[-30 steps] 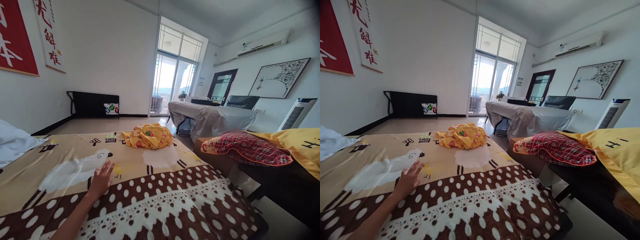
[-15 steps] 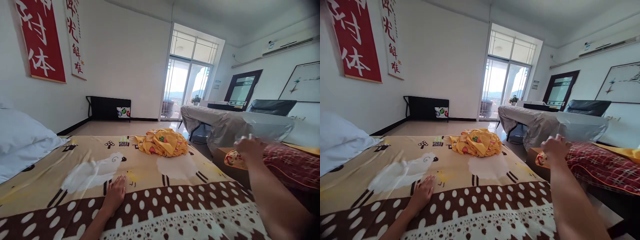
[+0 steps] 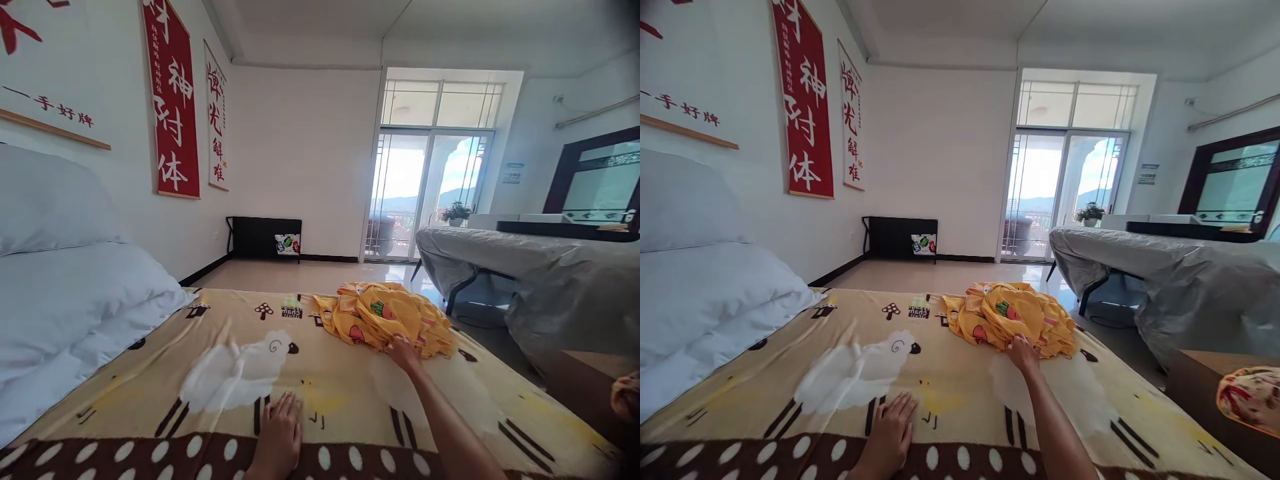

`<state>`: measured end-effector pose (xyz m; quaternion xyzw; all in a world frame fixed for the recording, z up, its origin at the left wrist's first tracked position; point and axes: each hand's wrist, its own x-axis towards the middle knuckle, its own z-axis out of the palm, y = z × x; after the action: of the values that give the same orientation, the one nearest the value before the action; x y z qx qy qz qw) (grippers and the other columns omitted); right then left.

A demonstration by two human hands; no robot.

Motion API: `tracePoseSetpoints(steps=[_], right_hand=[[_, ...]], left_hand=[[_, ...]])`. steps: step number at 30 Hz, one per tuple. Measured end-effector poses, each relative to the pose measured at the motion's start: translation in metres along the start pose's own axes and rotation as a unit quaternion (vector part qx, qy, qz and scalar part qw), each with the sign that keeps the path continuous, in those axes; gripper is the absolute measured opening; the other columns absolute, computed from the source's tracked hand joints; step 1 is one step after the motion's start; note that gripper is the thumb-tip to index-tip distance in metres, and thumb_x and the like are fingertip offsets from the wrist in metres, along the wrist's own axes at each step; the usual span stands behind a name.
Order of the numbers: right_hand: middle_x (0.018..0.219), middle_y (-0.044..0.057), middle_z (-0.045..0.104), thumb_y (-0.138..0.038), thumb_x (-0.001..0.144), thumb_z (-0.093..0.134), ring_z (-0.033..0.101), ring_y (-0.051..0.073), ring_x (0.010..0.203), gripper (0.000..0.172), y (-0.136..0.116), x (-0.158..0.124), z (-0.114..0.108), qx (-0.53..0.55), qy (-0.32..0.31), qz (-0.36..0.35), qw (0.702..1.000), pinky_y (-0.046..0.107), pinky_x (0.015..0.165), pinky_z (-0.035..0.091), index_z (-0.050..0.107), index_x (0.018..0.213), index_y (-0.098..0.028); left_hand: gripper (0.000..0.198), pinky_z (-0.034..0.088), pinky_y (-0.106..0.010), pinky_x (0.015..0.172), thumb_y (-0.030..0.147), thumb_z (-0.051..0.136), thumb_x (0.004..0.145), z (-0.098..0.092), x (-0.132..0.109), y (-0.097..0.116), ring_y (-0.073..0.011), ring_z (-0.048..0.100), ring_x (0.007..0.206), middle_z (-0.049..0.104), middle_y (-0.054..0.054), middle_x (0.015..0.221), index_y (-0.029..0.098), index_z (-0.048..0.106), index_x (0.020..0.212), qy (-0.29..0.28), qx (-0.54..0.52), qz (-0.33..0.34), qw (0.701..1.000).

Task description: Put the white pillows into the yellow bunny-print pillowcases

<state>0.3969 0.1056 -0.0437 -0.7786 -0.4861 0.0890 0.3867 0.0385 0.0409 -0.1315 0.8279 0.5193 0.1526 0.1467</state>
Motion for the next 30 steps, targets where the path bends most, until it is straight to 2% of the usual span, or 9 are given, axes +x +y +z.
tracePoseSetpoints(steps=[4, 10, 15, 18, 20, 23, 25, 27, 30], right_hand=[[0.104, 0.016, 0.064, -0.015, 0.077, 0.054, 0.051, 0.035, 0.114, 0.017, -0.008, 0.015, -0.011, 0.002, 0.03, -0.001, 1.0, 0.056, 0.1, 0.027, 0.061, 0.062, -0.014], [0.104, 0.008, 0.067, -0.034, 0.082, 0.058, 0.06, 0.021, 0.1, 0.022, -0.051, 0.022, -0.06, 0.122, 0.061, -0.059, 0.989, 0.038, 0.091, 0.044, 0.067, 0.087, -0.015], [0.115, 0.011, 0.065, -0.037, 0.071, 0.054, 0.058, 0.025, 0.106, 0.031, -0.095, 0.003, -0.107, 0.247, 0.07, -0.166, 0.952, 0.036, 0.089, 0.046, 0.072, 0.086, -0.017], [0.123, 0.008, 0.06, -0.04, 0.072, 0.055, 0.056, 0.023, 0.11, 0.034, -0.123, -0.032, -0.122, 0.297, 0.053, -0.222, 0.927, 0.035, 0.091, 0.045, 0.073, 0.093, -0.02], [0.124, 0.007, 0.06, -0.039, 0.074, 0.056, 0.053, 0.024, 0.114, 0.032, -0.141, -0.076, -0.119, 0.338, 0.003, -0.267, 0.903, 0.036, 0.094, 0.044, 0.073, 0.095, -0.021], [0.12, 0.007, 0.062, -0.036, 0.083, 0.056, 0.052, 0.021, 0.116, 0.027, -0.158, -0.164, -0.092, 0.335, -0.119, -0.332, 0.874, 0.035, 0.099, 0.041, 0.073, 0.099, -0.023], [0.118, 0.007, 0.063, -0.034, 0.088, 0.052, 0.056, 0.018, 0.112, 0.028, -0.163, -0.221, -0.061, 0.276, -0.205, -0.374, 0.861, 0.032, 0.097, 0.043, 0.07, 0.106, -0.024], [0.119, 0.007, 0.064, -0.035, 0.083, 0.06, 0.058, 0.018, 0.11, 0.034, -0.162, -0.261, -0.027, 0.213, -0.289, -0.435, 0.826, 0.03, 0.097, 0.044, 0.067, 0.113, -0.023], [0.124, 0.007, 0.062, -0.038, 0.086, 0.055, 0.059, 0.018, 0.112, 0.035, -0.153, -0.282, 0.007, 0.178, -0.365, -0.472, 0.783, 0.028, 0.098, 0.044, 0.066, 0.116, -0.023]], left_hand=[[0.052, 0.019, -0.043, 0.112, 0.027, 0.029, 0.087, 0.004, 0.001, -0.001, -0.0214, 0.03, 0.138, 0.041, -0.006, 0.146, 0.023, 0.05, 0.134, 0.022, -0.013, 0.004, 1.0], [0.052, 0.019, -0.045, 0.111, 0.025, 0.03, 0.085, 0.006, 0.0, -0.002, -0.0213, 0.031, 0.137, 0.042, -0.007, 0.145, 0.021, 0.052, 0.132, 0.033, -0.004, 0.009, 0.999], [0.057, 0.022, -0.046, 0.11, 0.017, 0.037, 0.076, -0.01, -0.006, 0.008, -0.0235, 0.028, 0.139, 0.036, -0.012, 0.148, 0.017, 0.051, 0.131, 0.024, -0.004, 0.012, 1.0], [0.053, 0.018, -0.047, 0.112, 0.024, 0.044, 0.075, -0.029, -0.008, 0.024, -0.0259, 0.03, 0.137, 0.04, -0.014, 0.146, 0.017, 0.054, 0.127, 0.047, -0.143, 0.033, 0.988], [0.051, 0.027, -0.047, 0.108, 0.04, 0.047, 0.079, -0.045, -0.011, 0.037, -0.0289, 0.041, 0.131, 0.05, -0.017, 0.137, 0.017, 0.055, 0.124, 0.018, -0.372, 0.028, 0.928], [0.063, 0.046, -0.047, 0.089, 0.065, 0.048, 0.075, -0.071, -0.02, 0.054, -0.0318, 0.06, 0.108, 0.063, -0.015, 0.118, 0.021, 0.055, 0.119, -0.105, -0.718, 0.005, 0.688], [0.066, 0.051, -0.043, 0.079, 0.071, 0.052, 0.07, -0.087, -0.03, 0.06, -0.0302, 0.066, 0.092, 0.069, -0.013, 0.101, 0.018, 0.06, 0.108, -0.15, -0.825, -0.001, 0.545], [0.057, 0.053, -0.038, 0.071, 0.066, 0.056, 0.071, -0.099, -0.039, 0.061, -0.0271, 0.067, 0.075, 0.07, -0.013, 0.08, 0.012, 0.064, 0.088, -0.158, -0.854, -0.048, 0.493], [0.033, 0.053, -0.036, 0.056, 0.042, 0.058, 0.078, -0.11, -0.046, 0.057, -0.0247, 0.064, 0.054, 0.066, -0.012, 0.059, 0.01, 0.061, 0.069, -0.11, -0.837, -0.178, 0.506]])
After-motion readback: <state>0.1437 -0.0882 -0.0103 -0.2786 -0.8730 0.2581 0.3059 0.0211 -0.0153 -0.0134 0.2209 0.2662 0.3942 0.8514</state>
